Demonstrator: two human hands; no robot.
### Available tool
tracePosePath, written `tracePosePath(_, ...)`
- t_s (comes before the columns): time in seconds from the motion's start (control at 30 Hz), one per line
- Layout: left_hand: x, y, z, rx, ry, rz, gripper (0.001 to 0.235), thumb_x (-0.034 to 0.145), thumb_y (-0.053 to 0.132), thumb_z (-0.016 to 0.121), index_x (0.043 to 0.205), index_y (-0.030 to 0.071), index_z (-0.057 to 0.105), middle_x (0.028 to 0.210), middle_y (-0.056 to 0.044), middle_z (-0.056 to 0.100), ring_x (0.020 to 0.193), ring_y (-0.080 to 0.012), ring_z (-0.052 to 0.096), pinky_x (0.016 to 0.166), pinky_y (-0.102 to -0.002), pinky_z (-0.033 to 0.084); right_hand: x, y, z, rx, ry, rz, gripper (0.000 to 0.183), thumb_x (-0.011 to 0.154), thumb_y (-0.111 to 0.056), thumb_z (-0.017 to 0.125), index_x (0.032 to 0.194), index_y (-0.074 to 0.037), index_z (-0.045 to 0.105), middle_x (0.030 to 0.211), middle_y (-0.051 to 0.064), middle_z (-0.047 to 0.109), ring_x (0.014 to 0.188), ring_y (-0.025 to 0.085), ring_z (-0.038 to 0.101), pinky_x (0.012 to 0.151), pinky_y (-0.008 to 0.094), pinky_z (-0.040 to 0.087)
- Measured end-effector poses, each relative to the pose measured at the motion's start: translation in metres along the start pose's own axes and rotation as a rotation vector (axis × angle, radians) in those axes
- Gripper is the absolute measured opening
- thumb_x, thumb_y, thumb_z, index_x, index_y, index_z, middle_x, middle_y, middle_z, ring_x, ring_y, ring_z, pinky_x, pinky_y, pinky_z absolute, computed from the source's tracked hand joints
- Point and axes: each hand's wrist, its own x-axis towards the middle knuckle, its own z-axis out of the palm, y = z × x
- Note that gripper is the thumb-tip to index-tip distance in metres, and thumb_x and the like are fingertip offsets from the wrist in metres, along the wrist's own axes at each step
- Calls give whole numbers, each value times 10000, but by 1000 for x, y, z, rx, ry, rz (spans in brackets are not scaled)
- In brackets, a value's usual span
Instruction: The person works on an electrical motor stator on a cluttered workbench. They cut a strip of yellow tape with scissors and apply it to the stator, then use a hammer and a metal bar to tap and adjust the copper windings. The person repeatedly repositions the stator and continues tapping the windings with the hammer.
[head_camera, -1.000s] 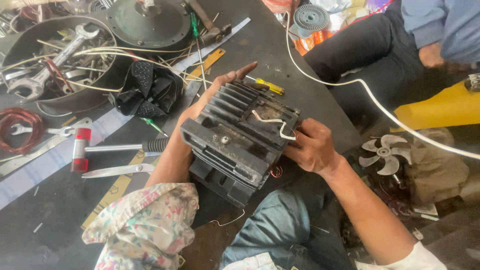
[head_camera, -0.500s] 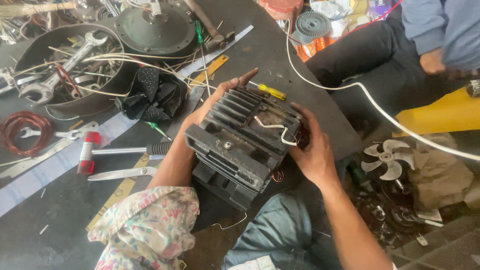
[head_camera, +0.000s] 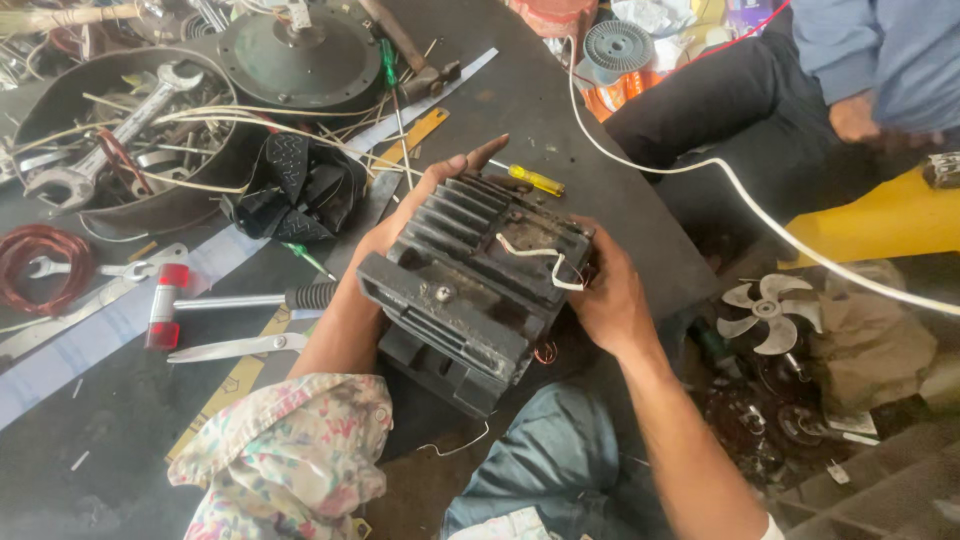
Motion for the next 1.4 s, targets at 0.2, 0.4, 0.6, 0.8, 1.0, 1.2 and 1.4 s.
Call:
tracePosePath(0.2, 2, 4, 5, -123, -5, -56, 751, 1016, 496, 369, 1657, 133, 226, 1584, -285, 444, 1369, -329, 566, 1085, -359, 540, -12, -16, -27, -288, -31, -148, 602, 845, 6, 702, 1424, -28, 538, 1233, 189, 728, 1136, 288, 709, 933, 352, 539)
tracePosePath(0.4, 2, 5, 0, -66, -68, -53, 738, 1004, 497, 346, 1640, 137, 243, 1576, -251, 441, 1351, -339, 553, 1017, -421, 532, -52, -11, -47, -510, 29, -127, 317, 836, -112, 793, 1137, -41, 723, 1013, 124, 771, 756, 224, 747, 690, 327, 562)
tracePosePath(0.6, -3, 3, 4, -159, -27, -77, 690, 1029, 455, 343, 1640, 142, 272, 1516, -237, 509, 1191, -292, 630, 882, -381, 600, -74, 1, -74, -391, 222, 9, 178, 907, -61, 726, 1072, -45, 789, 923, 85, 772, 684, 199, 702, 634, 288, 528)
tracePosePath(0.8, -9, 6, 9, -216, -51, -52, 696, 1086, 465, 377, 1684, 117, 302, 1451, -259, 531, 1122, -277, 631, 871, -358, 595, -96, 28, -84, -498, 297, -133, 167, 956, -112, 717, 1103, -55, 772, 1017, 100, 778, 903, 182, 746, 787, 287, 548)
tracePosePath(1.0, -20, 15, 6, 396, 171, -12, 800, 1006, 644, 328, 1604, 114, 361, 1546, -214, 514, 1402, -288, 517, 1137, -421, 453, -151, 67, -81, -359, 405, 186, 315, 944, -254, 716, 1233, -133, 745, 934, 97, 777, 652, 144, 612, 598, 282, 455)
tracePosePath(1.2, -88, 51, 54, 271, 459, 276, 907, 982, 729, 241, 1624, 94, 324, 1558, -236, 523, 1457, -375, 488, 1236, -496, 310, -202, 111, -89, -614, 351, 529, 323, 951, -268, 763, 1260, -188, 809, 663, 259, 632, 491, 210, 459, 508, 342, 367)
tracePosePath(1.4, -131, -30, 133, 487, 899, 584, 976, 1026, 699, 479, 1673, 110, 45, 1674, -217, 364, 1524, -344, 400, 1281, -476, 270, -209, 134, -90, -427, 391, 291, 267, 894, -196, 741, 1150, -130, 775, 846, 139, 760, 525, 162, 581, 540, 318, 472)
